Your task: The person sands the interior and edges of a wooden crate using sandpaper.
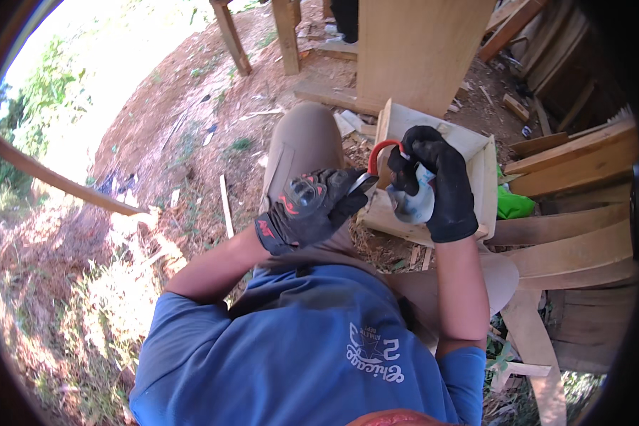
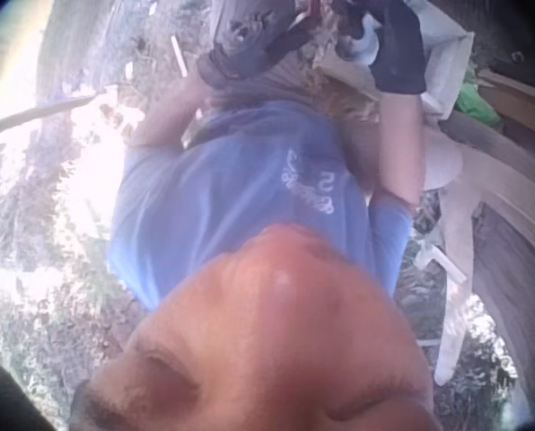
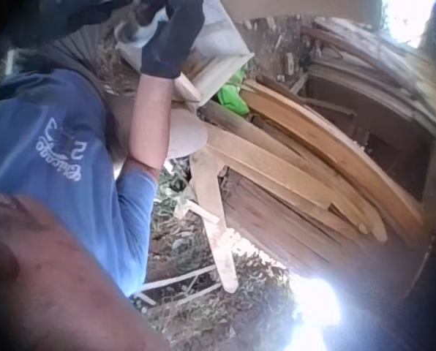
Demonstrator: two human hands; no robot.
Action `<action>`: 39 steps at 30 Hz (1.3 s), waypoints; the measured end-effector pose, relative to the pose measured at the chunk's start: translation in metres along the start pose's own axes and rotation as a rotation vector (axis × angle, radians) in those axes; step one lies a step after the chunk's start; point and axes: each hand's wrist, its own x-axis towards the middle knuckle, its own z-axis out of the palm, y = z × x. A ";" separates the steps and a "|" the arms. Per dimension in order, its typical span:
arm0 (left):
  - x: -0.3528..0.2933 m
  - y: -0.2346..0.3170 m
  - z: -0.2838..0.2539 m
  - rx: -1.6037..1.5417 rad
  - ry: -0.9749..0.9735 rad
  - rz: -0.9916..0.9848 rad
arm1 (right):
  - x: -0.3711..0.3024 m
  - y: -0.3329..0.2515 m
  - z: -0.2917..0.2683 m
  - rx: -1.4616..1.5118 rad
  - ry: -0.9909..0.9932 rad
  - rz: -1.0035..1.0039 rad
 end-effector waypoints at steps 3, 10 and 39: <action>-0.052 0.015 -0.043 0.159 0.016 -0.115 | -0.001 0.022 0.007 -0.075 -0.050 -0.016; -0.162 0.026 -0.110 0.363 -0.016 -0.738 | -0.014 0.072 0.038 -0.510 -0.135 0.018; -0.226 -0.074 0.002 0.061 -0.125 -0.708 | 0.061 0.200 0.161 -1.923 -1.286 -0.401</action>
